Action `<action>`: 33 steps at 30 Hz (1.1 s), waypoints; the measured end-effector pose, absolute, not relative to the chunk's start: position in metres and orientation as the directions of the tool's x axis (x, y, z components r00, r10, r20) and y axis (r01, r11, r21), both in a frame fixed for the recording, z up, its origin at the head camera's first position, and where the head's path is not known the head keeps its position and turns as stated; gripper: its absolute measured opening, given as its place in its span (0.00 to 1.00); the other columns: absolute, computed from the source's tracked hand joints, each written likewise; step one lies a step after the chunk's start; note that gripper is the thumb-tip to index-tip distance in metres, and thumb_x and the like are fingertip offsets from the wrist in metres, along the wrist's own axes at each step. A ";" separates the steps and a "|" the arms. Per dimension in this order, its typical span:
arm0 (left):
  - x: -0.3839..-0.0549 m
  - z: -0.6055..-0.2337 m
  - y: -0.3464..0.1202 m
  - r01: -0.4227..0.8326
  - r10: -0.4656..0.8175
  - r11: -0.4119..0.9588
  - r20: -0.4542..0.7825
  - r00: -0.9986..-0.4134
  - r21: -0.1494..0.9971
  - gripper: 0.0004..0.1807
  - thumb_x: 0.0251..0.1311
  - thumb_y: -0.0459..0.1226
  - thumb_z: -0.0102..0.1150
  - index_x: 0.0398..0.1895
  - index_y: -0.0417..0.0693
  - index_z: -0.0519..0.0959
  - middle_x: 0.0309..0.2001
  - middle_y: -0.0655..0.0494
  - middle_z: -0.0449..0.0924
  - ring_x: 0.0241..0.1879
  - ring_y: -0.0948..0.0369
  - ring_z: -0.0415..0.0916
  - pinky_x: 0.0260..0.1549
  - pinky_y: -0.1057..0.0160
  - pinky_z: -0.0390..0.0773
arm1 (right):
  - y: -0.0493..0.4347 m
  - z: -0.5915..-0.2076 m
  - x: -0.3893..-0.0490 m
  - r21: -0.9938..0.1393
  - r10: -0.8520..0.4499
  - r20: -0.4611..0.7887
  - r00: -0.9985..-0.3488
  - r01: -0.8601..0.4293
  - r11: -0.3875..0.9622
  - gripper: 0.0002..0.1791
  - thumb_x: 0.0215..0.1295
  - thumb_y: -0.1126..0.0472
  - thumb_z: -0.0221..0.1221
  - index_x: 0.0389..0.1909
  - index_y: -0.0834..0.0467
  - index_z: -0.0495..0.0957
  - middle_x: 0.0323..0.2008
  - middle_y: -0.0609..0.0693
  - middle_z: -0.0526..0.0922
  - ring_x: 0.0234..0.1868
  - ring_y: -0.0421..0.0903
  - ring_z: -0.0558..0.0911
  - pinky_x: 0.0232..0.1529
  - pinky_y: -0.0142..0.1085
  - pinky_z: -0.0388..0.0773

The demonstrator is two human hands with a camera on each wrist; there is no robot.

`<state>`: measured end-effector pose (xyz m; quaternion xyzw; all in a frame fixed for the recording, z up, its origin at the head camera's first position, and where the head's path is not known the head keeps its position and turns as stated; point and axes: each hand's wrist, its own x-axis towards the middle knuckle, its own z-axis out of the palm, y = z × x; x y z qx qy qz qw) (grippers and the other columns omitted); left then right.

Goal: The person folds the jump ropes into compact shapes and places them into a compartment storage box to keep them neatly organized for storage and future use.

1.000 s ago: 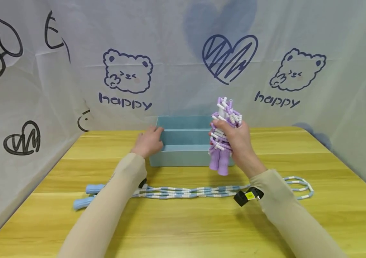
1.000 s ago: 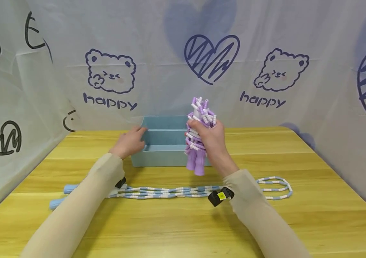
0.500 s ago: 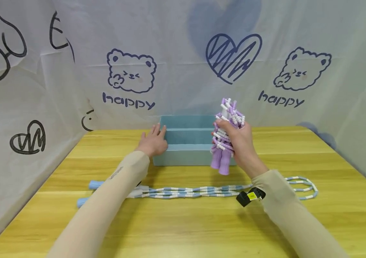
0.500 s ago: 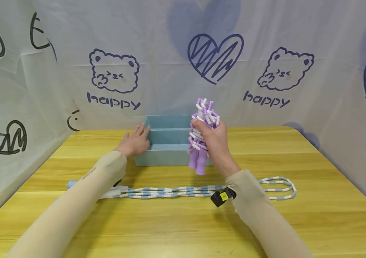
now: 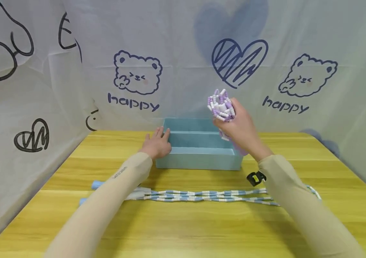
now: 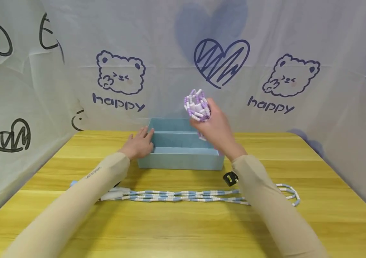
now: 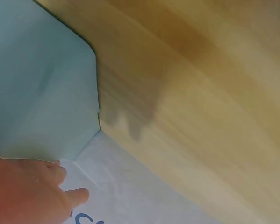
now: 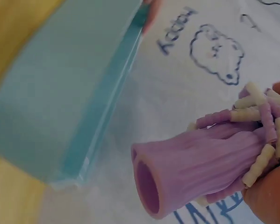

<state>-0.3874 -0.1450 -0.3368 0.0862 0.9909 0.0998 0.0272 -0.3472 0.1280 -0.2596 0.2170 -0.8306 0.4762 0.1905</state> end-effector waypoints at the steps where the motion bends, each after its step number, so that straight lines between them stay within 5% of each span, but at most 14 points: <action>1: -0.388 -0.337 -0.145 0.166 0.177 0.965 -0.038 -0.984 0.201 0.36 0.69 0.41 0.33 0.79 0.47 0.41 0.78 0.46 0.32 0.76 0.50 0.30 0.70 0.41 0.31 | 0.126 -0.256 -0.353 -0.685 -0.206 0.516 -0.831 -0.545 0.484 0.27 0.59 0.56 0.68 0.55 0.55 0.68 0.45 0.52 0.78 0.35 0.50 0.81 0.29 0.41 0.83; 9: -0.390 -0.336 -0.147 0.156 0.170 0.970 -0.057 -0.984 0.188 0.37 0.69 0.42 0.35 0.80 0.48 0.40 0.78 0.45 0.33 0.76 0.50 0.30 0.70 0.41 0.33 | 0.098 -0.249 -0.406 -0.482 -0.391 0.446 -0.805 -0.584 0.653 0.28 0.61 0.56 0.68 0.56 0.56 0.65 0.43 0.51 0.77 0.33 0.49 0.80 0.29 0.39 0.81; 19: -0.385 -0.337 -0.148 0.148 0.164 0.966 -0.064 -0.984 0.210 0.37 0.69 0.41 0.35 0.79 0.48 0.41 0.78 0.45 0.33 0.76 0.49 0.31 0.70 0.40 0.36 | 0.069 -0.268 -0.464 -0.353 -0.577 0.310 -0.755 -0.655 0.668 0.28 0.61 0.59 0.69 0.57 0.56 0.65 0.48 0.49 0.75 0.48 0.46 0.76 0.54 0.40 0.75; 28: -0.388 -0.338 -0.147 0.127 0.145 0.963 -0.061 -0.988 0.238 0.37 0.70 0.43 0.36 0.80 0.51 0.40 0.79 0.47 0.32 0.76 0.49 0.30 0.69 0.39 0.37 | 0.058 -0.281 -0.481 -0.403 -0.552 0.099 -0.828 -0.540 0.738 0.27 0.69 0.57 0.60 0.60 0.59 0.57 0.53 0.55 0.68 0.54 0.50 0.70 0.61 0.43 0.68; 33: -0.389 -0.337 -0.145 0.122 0.141 0.961 -0.060 -0.988 0.249 0.37 0.70 0.43 0.37 0.80 0.52 0.40 0.79 0.47 0.32 0.76 0.49 0.30 0.69 0.38 0.37 | 0.057 -0.284 -0.484 -0.326 -0.494 0.026 -0.869 -0.474 0.818 0.28 0.70 0.54 0.59 0.61 0.58 0.55 0.57 0.58 0.67 0.58 0.52 0.69 0.63 0.46 0.66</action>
